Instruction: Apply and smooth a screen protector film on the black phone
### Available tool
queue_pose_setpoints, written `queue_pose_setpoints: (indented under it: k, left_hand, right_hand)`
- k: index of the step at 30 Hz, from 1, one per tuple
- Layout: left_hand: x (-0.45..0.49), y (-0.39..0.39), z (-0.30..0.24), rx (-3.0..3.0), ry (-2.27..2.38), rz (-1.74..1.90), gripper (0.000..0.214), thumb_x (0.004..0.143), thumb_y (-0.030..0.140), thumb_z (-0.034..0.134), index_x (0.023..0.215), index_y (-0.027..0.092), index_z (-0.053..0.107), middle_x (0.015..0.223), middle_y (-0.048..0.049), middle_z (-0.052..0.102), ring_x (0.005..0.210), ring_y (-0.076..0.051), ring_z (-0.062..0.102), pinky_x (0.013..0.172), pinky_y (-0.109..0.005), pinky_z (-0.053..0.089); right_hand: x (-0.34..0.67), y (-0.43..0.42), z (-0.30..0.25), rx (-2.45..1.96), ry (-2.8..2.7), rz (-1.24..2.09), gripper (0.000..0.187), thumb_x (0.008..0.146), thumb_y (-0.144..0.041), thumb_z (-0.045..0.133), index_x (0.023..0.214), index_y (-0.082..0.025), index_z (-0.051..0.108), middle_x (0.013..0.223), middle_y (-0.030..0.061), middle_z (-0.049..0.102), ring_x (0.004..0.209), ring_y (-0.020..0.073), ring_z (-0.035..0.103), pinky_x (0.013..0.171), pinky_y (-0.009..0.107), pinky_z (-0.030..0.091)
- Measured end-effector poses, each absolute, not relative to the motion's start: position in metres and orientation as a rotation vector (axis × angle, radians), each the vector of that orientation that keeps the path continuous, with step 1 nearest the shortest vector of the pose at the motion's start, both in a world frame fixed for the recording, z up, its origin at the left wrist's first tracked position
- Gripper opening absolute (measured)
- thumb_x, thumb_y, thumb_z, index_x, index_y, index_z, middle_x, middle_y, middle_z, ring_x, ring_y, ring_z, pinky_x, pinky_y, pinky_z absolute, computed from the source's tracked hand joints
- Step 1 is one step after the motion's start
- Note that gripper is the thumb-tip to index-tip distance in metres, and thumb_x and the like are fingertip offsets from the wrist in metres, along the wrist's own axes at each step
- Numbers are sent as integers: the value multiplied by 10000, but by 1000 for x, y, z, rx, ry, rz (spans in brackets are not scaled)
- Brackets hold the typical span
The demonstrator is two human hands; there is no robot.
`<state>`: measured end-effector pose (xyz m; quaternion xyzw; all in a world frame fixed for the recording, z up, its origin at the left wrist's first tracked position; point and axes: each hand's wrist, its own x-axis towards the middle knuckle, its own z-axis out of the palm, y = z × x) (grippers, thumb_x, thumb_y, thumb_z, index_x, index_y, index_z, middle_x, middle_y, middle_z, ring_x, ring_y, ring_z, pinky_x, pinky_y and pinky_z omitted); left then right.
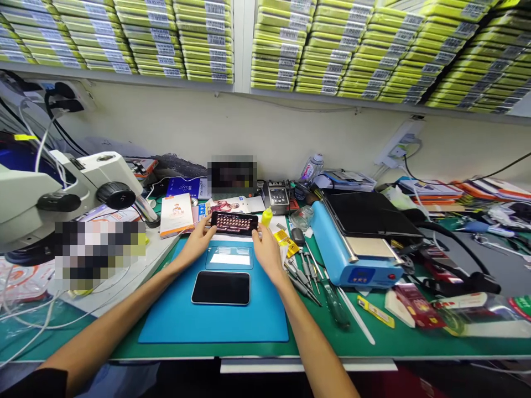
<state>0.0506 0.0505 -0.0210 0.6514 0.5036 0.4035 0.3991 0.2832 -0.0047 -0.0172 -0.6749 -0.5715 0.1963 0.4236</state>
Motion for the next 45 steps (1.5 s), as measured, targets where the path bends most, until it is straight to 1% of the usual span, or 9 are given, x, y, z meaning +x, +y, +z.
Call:
queue_pose_setpoints:
  k: [3, 6, 10, 15, 18, 24, 30, 40, 45]
  left_hand:
    - [52, 51, -22, 1566, 1215, 1104, 537, 1029, 497, 545, 1465, 192, 480, 1340, -133, 637, 1075, -234, 671, 958, -452, 560]
    - [51, 47, -19, 1473, 1145, 1118, 549, 1028, 538, 514, 1457, 201, 446, 1226, -114, 673, 1005, -221, 687, 855, -392, 595]
    - [51, 36, -10, 1349, 1004, 1065, 641, 1012, 608, 491, 1510, 253, 298, 1099, -82, 681, 761, -193, 723, 529, -291, 565]
    - [49, 28, -5, 1216, 868, 1003, 637, 1020, 604, 451, 1537, 358, 171, 1269, -111, 641, 678, -183, 763, 402, -239, 538]
    - [48, 29, -8, 1156, 819, 994, 670, 1010, 599, 445, 1557, 376, 129, 1368, -143, 604, 693, -201, 782, 399, -239, 546]
    - [50, 30, -15, 1069, 748, 993, 586, 1023, 608, 337, 1554, 376, 242, 1491, -129, 564, 807, -236, 801, 463, -281, 590]
    - [52, 30, -22, 999, 749, 995, 583, 1008, 589, 446, 1511, 320, 327, 1339, -120, 668, 802, -245, 807, 545, -316, 640]
    - [58, 30, -18, 908, 817, 1069, 594, 969, 605, 601, 1413, 247, 431, 1179, -131, 747, 626, -219, 785, 413, -215, 556]
    - [55, 32, -19, 839, 755, 1056, 662, 988, 641, 510, 1464, 190, 424, 1092, -149, 787, 693, -266, 800, 438, -250, 572]
  right_hand:
    - [277, -9, -10, -1619, -1403, 494, 375, 1014, -402, 666, 1328, -200, 626, 1346, 99, 645, 1128, 243, 672, 954, 469, 588]
    - [271, -15, 0, -1535, -1356, 522, 414, 1050, -480, 559, 1378, -232, 607, 1347, 123, 637, 1090, 252, 679, 937, 472, 600]
    - [263, -17, 12, -1428, -1300, 679, 561, 1058, -607, 382, 1474, -266, 540, 1228, 132, 677, 838, 239, 721, 675, 408, 654]
    - [255, -9, 16, -1345, -1258, 896, 593, 1055, -607, 333, 1546, -285, 422, 1037, 74, 714, 763, 231, 752, 520, 345, 634]
    - [254, -6, 12, -1311, -1228, 966, 606, 1042, -577, 376, 1579, -298, 356, 1143, 99, 707, 808, 253, 766, 529, 371, 645]
    - [262, -13, 1, -1271, -1178, 1058, 692, 998, -524, 467, 1630, -320, 271, 1395, 154, 637, 935, 316, 770, 622, 447, 669]
    - [263, -16, -3, -1262, -1156, 1085, 711, 984, -467, 506, 1632, -312, 260, 1433, 151, 624, 954, 326, 770, 635, 451, 658]
    - [256, -24, 3, -1184, -1182, 1038, 617, 1016, -472, 544, 1575, -287, 357, 1469, 151, 578, 853, 259, 748, 583, 395, 600]
    - [256, -26, 9, -1153, -1166, 1059, 631, 1013, -452, 558, 1592, -297, 363, 1431, 139, 604, 876, 265, 741, 587, 396, 600]
